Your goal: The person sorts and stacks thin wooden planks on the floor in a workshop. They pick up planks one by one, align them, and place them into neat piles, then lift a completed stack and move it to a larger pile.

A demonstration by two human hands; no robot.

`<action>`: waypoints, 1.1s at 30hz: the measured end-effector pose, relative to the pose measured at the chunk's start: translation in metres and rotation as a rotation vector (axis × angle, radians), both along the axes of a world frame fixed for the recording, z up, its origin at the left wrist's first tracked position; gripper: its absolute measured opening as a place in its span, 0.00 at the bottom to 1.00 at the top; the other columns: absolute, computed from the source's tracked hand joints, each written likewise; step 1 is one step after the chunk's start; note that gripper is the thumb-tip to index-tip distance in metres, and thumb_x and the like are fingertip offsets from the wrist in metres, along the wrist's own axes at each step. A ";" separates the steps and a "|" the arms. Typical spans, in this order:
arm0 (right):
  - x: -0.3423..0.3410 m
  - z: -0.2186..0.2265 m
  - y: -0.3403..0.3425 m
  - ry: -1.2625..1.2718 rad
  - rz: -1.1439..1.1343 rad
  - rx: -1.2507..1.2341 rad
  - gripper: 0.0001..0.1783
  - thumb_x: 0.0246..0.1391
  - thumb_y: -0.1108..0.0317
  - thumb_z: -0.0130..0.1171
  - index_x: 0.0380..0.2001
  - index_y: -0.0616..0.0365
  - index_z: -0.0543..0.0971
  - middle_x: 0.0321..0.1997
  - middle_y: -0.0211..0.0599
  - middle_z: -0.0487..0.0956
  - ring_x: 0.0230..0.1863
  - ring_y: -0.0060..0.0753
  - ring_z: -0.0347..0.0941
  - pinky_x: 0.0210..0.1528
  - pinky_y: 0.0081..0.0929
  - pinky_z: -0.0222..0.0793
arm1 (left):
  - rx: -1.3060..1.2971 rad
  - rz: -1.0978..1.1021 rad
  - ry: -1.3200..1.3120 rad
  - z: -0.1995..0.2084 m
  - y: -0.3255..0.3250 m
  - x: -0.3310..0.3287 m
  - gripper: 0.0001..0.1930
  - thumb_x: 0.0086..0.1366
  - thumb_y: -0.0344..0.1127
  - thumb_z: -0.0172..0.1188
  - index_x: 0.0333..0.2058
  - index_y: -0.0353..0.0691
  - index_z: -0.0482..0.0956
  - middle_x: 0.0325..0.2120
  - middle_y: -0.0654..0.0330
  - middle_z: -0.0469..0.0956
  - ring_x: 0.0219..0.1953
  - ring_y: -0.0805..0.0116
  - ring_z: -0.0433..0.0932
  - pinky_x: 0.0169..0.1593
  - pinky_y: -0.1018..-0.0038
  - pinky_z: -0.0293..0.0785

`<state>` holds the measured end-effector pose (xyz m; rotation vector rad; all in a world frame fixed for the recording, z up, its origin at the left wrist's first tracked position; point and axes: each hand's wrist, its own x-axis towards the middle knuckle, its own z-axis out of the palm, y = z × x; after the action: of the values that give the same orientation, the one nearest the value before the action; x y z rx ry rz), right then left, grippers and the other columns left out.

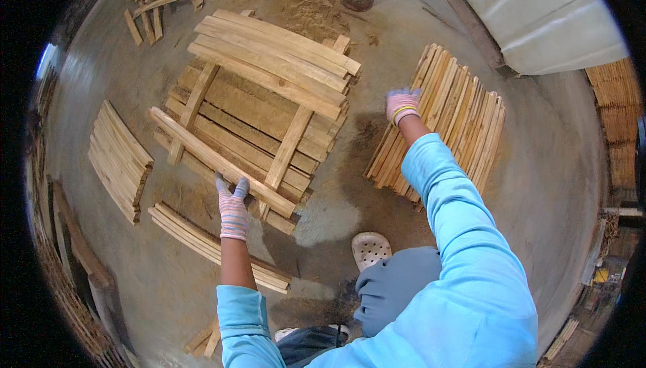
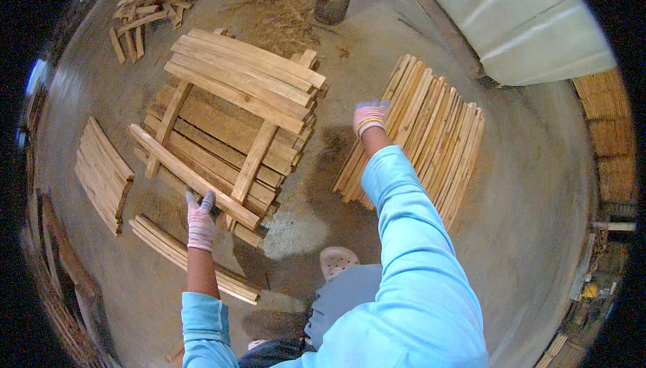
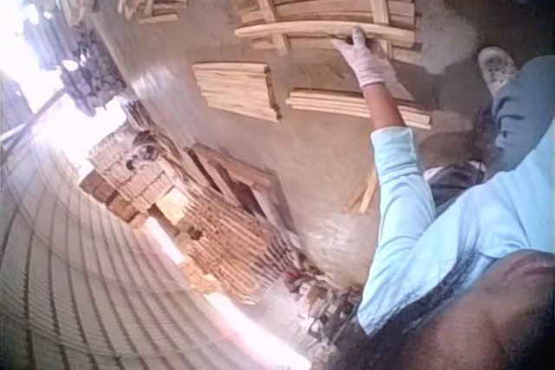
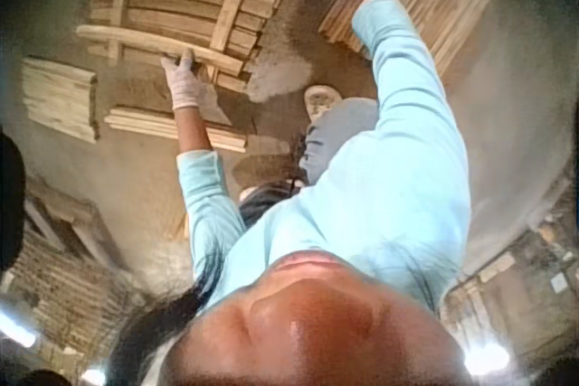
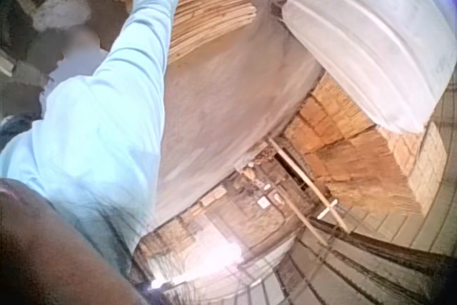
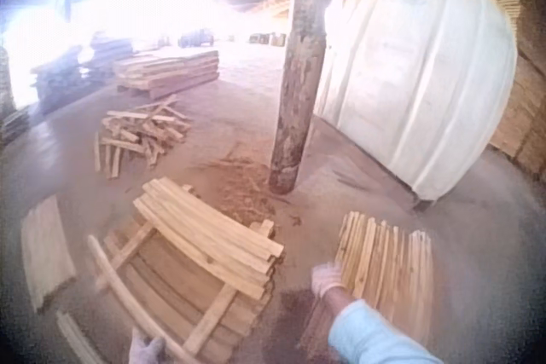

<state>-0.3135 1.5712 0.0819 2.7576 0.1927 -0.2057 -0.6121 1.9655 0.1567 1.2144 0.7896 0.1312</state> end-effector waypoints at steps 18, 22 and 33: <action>-0.069 0.127 0.165 -0.009 0.591 0.180 0.35 0.50 0.52 0.67 0.61 0.49 0.72 0.64 0.49 0.72 0.65 0.54 0.68 0.63 0.46 0.66 | -0.019 0.021 0.107 0.005 0.010 0.006 0.53 0.61 0.26 0.64 0.74 0.49 0.34 0.58 0.47 0.72 0.51 0.57 0.75 0.48 0.64 0.76; -0.070 0.122 0.181 0.185 0.326 0.412 0.33 0.52 0.61 0.62 0.62 0.55 0.72 0.64 0.49 0.74 0.61 0.45 0.73 0.60 0.35 0.69 | -0.074 0.041 0.087 0.006 0.012 0.006 0.54 0.60 0.24 0.65 0.74 0.49 0.34 0.61 0.45 0.68 0.54 0.54 0.74 0.53 0.64 0.74; -0.105 0.076 0.188 0.656 0.062 1.455 0.23 0.59 0.62 0.62 0.54 0.63 0.75 0.44 0.39 0.82 0.43 0.31 0.75 0.47 0.30 0.72 | 0.760 0.024 0.380 0.026 0.011 0.005 0.46 0.60 0.44 0.70 0.72 0.44 0.52 0.61 0.41 0.69 0.62 0.50 0.71 0.65 0.61 0.65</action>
<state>-0.4185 1.7589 0.1580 3.9020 0.8838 -1.4476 -0.6074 1.9767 0.1828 1.9855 1.1363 0.2367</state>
